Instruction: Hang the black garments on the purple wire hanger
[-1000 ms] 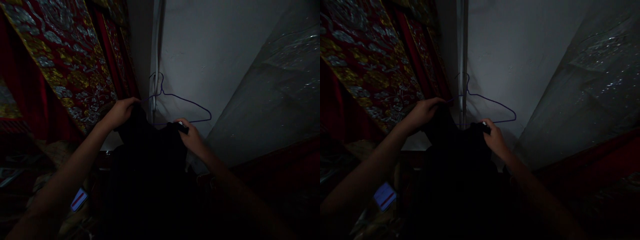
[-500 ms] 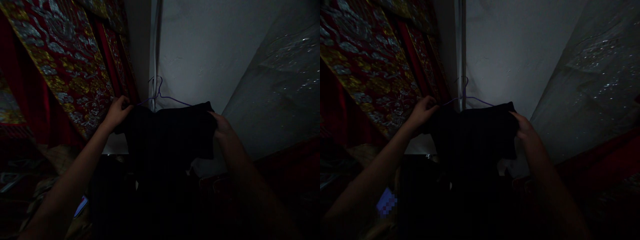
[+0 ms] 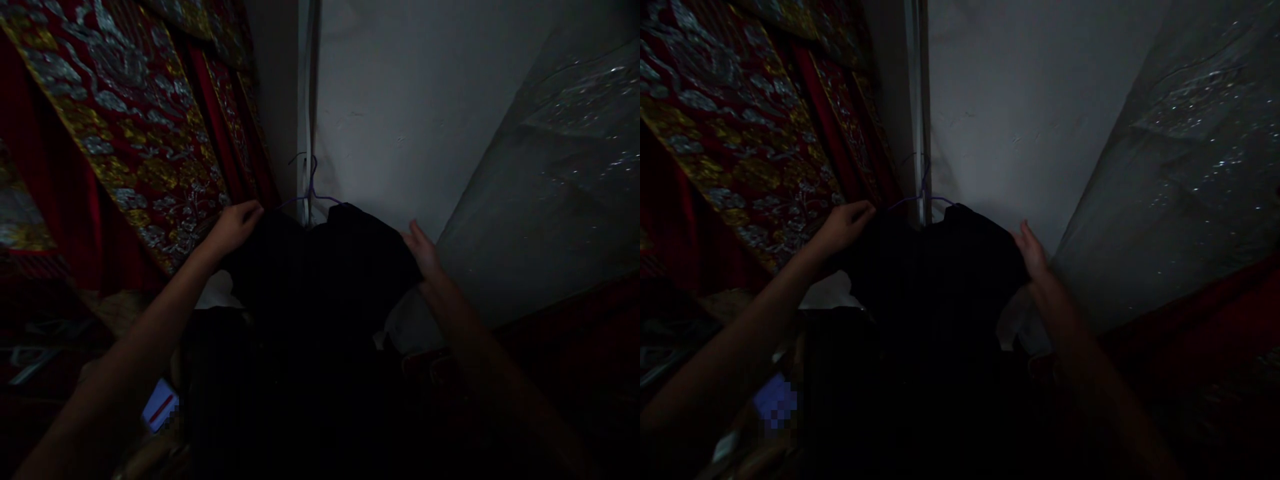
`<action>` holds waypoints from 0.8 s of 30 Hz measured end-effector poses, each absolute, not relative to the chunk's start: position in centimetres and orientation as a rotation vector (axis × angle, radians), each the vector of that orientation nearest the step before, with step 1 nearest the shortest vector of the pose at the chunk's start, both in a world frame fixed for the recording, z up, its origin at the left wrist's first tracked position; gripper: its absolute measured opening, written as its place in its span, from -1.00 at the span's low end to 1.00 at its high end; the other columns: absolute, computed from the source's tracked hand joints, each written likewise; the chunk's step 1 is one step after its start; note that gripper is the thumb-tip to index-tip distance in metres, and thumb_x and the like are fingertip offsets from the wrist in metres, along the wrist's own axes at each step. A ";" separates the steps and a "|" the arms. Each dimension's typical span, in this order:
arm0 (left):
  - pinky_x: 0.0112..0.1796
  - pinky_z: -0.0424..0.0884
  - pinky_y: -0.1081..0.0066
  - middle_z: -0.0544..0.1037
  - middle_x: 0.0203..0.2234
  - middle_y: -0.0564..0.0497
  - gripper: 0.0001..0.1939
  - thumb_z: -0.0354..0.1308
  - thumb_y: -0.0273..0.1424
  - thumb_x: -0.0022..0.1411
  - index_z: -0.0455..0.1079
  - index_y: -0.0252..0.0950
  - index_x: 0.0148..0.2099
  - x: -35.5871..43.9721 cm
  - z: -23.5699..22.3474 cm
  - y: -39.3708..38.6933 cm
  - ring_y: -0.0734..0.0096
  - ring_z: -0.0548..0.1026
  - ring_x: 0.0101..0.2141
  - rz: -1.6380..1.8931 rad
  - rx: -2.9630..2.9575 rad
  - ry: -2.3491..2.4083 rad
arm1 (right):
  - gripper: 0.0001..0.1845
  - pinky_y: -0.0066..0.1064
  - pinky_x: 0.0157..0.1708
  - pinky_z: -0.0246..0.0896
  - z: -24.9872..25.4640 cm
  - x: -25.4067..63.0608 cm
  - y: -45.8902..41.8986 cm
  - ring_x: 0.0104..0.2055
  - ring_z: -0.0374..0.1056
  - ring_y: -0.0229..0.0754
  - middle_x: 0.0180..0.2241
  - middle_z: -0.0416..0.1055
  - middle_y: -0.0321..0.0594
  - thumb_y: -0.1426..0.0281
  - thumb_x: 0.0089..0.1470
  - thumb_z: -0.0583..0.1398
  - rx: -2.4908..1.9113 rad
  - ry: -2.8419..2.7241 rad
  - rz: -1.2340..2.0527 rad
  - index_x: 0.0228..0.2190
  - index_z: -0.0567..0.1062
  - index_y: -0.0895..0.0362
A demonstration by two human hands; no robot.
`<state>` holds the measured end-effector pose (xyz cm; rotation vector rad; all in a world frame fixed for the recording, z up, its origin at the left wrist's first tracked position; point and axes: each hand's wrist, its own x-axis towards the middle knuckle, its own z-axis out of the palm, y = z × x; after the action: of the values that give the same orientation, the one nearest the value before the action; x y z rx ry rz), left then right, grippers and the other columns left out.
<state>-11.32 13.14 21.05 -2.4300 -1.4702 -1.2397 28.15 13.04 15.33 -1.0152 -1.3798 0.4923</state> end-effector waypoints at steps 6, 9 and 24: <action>0.13 0.29 0.24 0.48 0.13 -0.11 -0.48 -0.04 -0.22 0.41 0.23 -0.22 0.35 -10.5 21.9 13.0 0.20 0.45 0.07 -1.217 -2.613 -1.246 | -0.58 -0.16 -0.27 0.45 17.1 27.6 11.6 -0.27 0.55 0.06 -0.42 0.59 -0.12 0.00 -0.14 0.40 -0.965 -1.293 0.911 -0.43 0.59 0.10; 0.18 0.25 0.18 0.41 0.17 -0.16 -0.43 0.01 -0.23 0.39 0.16 -0.29 0.37 -9.5 22.5 12.1 0.19 0.39 0.14 -1.367 -2.531 -1.084 | -0.59 -0.17 -0.28 0.46 18.3 26.9 10.3 -0.25 0.54 0.07 -0.46 0.57 -0.13 0.02 -0.19 0.42 -0.893 -1.113 0.827 -0.49 0.56 0.10; -0.28 0.45 0.39 0.60 -0.11 -0.16 -0.52 0.18 -0.14 0.30 0.40 -0.35 0.13 -6.8 22.9 5.2 0.34 0.57 -0.28 -2.209 -3.047 -1.280 | -0.73 -0.44 -0.53 0.17 15.4 21.4 0.9 -0.52 0.25 -0.27 -0.55 0.30 -0.37 0.17 0.18 0.23 -0.819 -1.019 0.275 -0.44 0.48 0.09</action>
<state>-6.80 5.18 22.89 -3.0469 -1.2797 -2.2095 21.37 0.92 15.40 -0.8187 -1.0194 0.2754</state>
